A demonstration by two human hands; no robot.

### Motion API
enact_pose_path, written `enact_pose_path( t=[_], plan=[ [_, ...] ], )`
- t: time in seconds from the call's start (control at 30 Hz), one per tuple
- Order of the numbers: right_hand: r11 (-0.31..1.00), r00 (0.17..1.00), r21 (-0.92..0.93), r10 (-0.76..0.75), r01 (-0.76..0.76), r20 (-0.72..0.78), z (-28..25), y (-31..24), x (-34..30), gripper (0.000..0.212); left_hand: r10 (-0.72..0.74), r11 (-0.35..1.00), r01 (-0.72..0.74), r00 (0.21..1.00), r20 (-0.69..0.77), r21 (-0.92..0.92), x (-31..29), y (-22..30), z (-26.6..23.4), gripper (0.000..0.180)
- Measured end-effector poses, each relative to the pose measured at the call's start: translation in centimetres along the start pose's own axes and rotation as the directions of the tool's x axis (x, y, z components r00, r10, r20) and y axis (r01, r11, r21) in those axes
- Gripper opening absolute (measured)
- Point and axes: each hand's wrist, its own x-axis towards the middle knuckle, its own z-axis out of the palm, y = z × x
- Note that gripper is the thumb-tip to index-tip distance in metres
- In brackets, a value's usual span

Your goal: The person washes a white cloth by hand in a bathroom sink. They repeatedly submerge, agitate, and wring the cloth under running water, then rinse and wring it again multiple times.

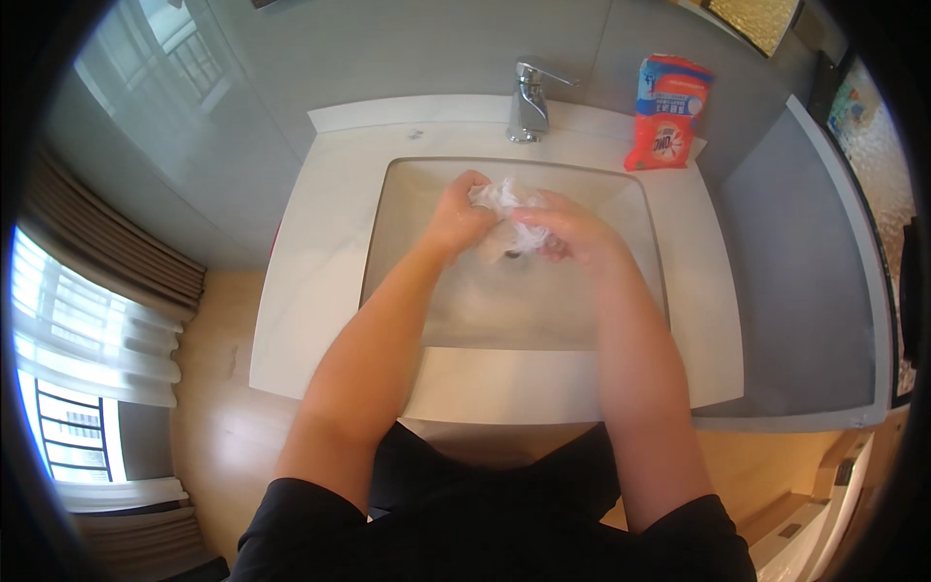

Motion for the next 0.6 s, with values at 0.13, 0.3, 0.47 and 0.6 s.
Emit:
enact_pose_path(
  t=[0.13,0.3,0.47,0.6],
  plan=[
    [0.966,0.981,-0.229,0.084,-0.124,-0.177,-1.3,0.4,0.5,0.048,0.117,0.930,-0.094,0.992,-0.043,0.356,1.4,-1.6,-0.9,0.040],
    [0.963,0.957,-0.234,0.066,-0.136,-0.284,-1.7,2.6,2.4,0.036,0.139,0.751,0.016,0.973,-0.182,0.660,1.0,-2.2,-0.7,0.048],
    [0.944,0.846,-0.250,0.053,-0.216,-0.530,-1.9,4.5,4.4,0.036,0.025,0.537,0.201,0.967,-0.253,0.820,0.3,-0.3,-0.7,0.056],
    [0.698,0.903,-0.708,-0.228,-0.108,-0.363,-2.0,5.8,6.3,0.052,0.155,0.520,-0.095,0.988,0.015,0.849,0.3,-1.8,0.3,0.075]
  ],
)
